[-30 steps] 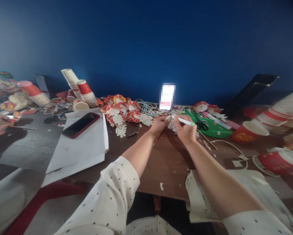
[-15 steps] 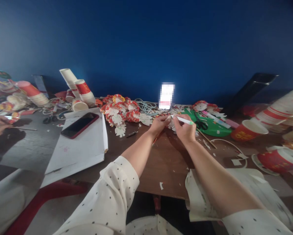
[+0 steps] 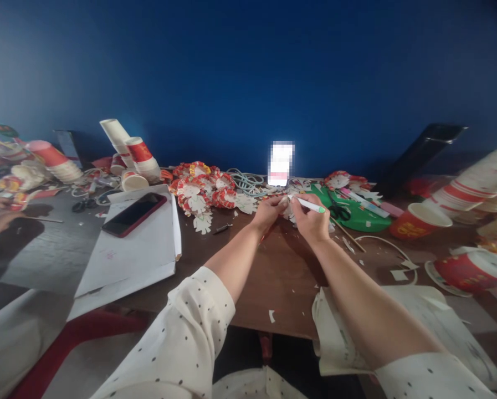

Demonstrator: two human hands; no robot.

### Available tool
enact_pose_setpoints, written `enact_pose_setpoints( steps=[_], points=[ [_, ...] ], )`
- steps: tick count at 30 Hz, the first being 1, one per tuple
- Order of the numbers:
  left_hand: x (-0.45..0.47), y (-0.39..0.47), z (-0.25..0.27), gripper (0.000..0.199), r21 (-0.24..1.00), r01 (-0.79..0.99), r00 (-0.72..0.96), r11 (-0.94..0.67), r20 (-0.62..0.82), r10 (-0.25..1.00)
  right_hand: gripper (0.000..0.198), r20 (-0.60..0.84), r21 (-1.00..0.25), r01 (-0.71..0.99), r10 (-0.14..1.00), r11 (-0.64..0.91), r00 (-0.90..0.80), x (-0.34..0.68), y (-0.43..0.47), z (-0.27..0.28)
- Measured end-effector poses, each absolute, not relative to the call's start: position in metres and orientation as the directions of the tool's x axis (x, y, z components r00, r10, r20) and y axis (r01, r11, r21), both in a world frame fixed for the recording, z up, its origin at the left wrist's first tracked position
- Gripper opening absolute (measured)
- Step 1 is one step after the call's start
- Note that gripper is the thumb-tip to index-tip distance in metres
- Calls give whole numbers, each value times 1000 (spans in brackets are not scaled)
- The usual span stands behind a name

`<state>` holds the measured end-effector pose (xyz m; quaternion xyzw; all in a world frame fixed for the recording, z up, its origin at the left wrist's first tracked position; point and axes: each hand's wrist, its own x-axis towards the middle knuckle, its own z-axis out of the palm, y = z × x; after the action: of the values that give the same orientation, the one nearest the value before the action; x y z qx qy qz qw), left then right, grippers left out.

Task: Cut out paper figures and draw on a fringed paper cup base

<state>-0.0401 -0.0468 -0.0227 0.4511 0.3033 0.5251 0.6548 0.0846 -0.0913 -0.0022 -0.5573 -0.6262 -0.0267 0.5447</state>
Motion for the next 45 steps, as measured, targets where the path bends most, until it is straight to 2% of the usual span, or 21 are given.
enact_pose_setpoints(
  steps=[5, 8, 11, 17, 24, 29, 34, 39, 45],
  points=[
    [-41, -45, -21, 37, 868, -489, 207, 90, 15, 978, 35, 641, -751, 474, 681, 460, 355, 86, -88, -1],
    [-43, -45, -20, 39, 850, -518, 174, 101, -11, 985, 39, 539, -841, 338, 715, 423, 446, 89, -83, -4],
    [-43, -45, -20, 41, 846, -524, 172, 94, -3, 985, 42, 456, -884, 330, 763, 331, 458, 92, -78, -9],
    [-40, -46, -22, 46, 825, -559, 227, 78, 62, 972, 46, 348, -929, 268, 851, 255, 393, 89, -79, -9],
    [-39, -49, -17, 36, 823, -547, 259, 149, -3, 966, 46, 242, -968, 169, 877, 187, 416, 86, -83, 2],
    [-39, -51, -14, 28, 841, -517, 238, 158, -36, 971, 45, 305, -949, 200, 875, 245, 376, 86, -83, -1],
    [-38, -54, -12, 34, 840, -520, 256, 156, -20, 966, 42, 385, -914, 270, 854, 302, 349, 88, -80, -8],
    [-41, -56, -9, 37, 855, -496, 329, 154, 21, 944, 46, 299, -954, 150, 865, 259, 404, 89, -78, -6],
    [-42, -50, -13, 29, 855, -479, 204, 199, -112, 973, 50, 197, -977, 10, 889, 212, 414, 88, -78, -4]
  ],
)
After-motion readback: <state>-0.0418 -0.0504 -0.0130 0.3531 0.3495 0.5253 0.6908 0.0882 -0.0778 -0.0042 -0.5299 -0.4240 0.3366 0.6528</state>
